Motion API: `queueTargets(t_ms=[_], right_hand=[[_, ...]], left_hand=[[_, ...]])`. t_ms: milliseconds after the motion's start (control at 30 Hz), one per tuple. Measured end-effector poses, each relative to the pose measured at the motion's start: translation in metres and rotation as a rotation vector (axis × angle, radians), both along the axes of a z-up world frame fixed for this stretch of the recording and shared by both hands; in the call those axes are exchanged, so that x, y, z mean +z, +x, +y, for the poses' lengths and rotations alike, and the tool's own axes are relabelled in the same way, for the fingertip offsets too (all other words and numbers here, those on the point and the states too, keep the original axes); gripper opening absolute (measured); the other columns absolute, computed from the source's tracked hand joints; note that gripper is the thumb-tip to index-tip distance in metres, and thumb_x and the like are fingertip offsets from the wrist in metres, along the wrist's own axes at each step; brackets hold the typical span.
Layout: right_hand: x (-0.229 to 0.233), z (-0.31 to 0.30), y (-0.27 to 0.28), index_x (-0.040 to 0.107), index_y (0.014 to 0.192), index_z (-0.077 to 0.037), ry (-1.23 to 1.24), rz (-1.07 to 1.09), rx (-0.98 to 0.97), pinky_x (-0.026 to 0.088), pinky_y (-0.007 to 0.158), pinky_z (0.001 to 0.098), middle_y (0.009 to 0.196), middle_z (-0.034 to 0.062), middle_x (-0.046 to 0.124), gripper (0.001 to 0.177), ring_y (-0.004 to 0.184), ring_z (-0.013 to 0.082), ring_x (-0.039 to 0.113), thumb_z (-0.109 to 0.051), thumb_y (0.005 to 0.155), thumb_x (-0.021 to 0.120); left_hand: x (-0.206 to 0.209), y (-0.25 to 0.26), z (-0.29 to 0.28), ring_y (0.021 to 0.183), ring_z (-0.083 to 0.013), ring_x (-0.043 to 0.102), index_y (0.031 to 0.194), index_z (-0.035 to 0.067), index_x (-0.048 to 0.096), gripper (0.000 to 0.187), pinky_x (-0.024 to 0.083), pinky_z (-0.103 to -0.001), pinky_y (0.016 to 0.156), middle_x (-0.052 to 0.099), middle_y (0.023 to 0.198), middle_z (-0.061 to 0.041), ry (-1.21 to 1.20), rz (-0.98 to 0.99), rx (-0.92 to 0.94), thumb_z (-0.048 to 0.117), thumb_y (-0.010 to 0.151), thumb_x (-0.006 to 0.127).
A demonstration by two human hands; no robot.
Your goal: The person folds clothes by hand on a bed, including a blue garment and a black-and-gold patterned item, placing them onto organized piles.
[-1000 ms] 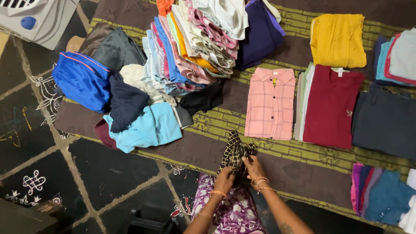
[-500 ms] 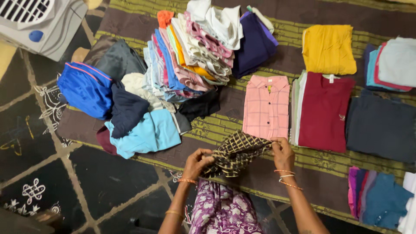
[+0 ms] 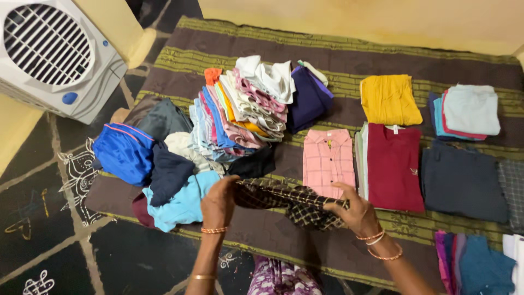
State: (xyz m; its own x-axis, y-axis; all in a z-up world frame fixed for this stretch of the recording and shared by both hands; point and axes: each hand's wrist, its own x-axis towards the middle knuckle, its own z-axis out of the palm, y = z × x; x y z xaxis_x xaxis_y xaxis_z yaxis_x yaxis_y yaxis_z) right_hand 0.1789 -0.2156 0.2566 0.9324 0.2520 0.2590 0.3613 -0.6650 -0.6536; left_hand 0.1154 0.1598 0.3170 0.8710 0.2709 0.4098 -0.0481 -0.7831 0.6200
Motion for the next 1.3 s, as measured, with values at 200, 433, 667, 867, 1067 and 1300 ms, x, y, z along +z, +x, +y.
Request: queueTargets(t_ms=[200,433,667,867,1067,1300], right_hand=[[0.041,-0.028,0.034,0.066,0.133,-0.025,-0.400,-0.151,0.029,0.054,0.054,0.0382,0.103,0.0030,0.070,0.051,0.067,0.0218,0.066,-0.011,0.084,0.068],[0.138,-0.068,0.054,0.072,0.117,-0.026,-0.420,-0.129,-0.190,0.055,0.071,0.0418,0.099,0.0025,0.067,0.051,0.085,0.0269,0.068,0.005,0.077,0.063],[0.174,-0.102,0.010,0.071,0.124,-0.028,-0.499,-0.322,-0.308,0.056,0.076,0.0428,0.120,0.0026,0.068,0.058,0.095,0.0274,0.069,0.001,0.075,0.059],[0.035,-0.143,-0.035,0.070,0.125,-0.027,-0.593,-0.167,-0.206,0.054,0.079,0.0456,0.124,0.0043,0.068,0.053,0.098,0.0284,0.068,-0.012,0.075,0.062],[-0.096,-0.183,-0.072,0.069,0.126,-0.027,-0.726,0.257,-0.062,0.053,0.083,0.0484,0.128,0.0060,0.067,0.052,0.101,0.0294,0.068,-0.025,0.074,0.064],[-0.130,-0.154,0.048,0.068,0.127,-0.026,-0.685,-0.011,-0.159,0.051,0.087,0.0517,0.133,0.0079,0.066,0.055,0.104,0.0305,0.068,-0.040,0.074,0.067]], left_hand=[[0.046,0.018,0.021,0.084,-0.0326,0.070,0.111,0.017,0.071,0.027,0.055,-0.042,0.065,0.072,0.096,-0.007,0.232,-0.028,0.097,0.002,0.092,0.058],[0.113,0.034,0.058,0.092,-0.0269,0.074,0.109,0.012,0.072,0.032,0.058,-0.037,0.078,0.073,0.103,-0.009,0.116,-0.216,0.025,-0.006,0.087,0.057],[-0.013,0.002,0.070,0.119,-0.0310,0.060,0.127,0.010,0.056,0.036,0.051,-0.041,0.097,0.056,0.131,-0.014,0.106,-0.058,-0.057,0.002,0.091,0.060],[-0.269,-0.152,0.005,0.139,-0.0325,0.041,0.150,0.014,0.037,0.065,0.041,-0.045,0.110,0.032,0.156,-0.016,0.287,1.500,-0.543,0.018,0.092,0.066],[-0.256,-0.214,0.064,0.127,-0.0311,0.056,0.127,0.019,0.064,0.042,0.046,-0.043,0.107,0.059,0.135,-0.014,-0.078,1.354,-0.469,0.010,0.087,0.062],[-0.235,0.034,0.102,0.097,-0.0389,0.068,0.120,0.013,0.069,0.032,0.054,-0.047,0.083,0.072,0.108,-0.019,0.094,0.576,-0.217,0.016,0.091,0.057]])
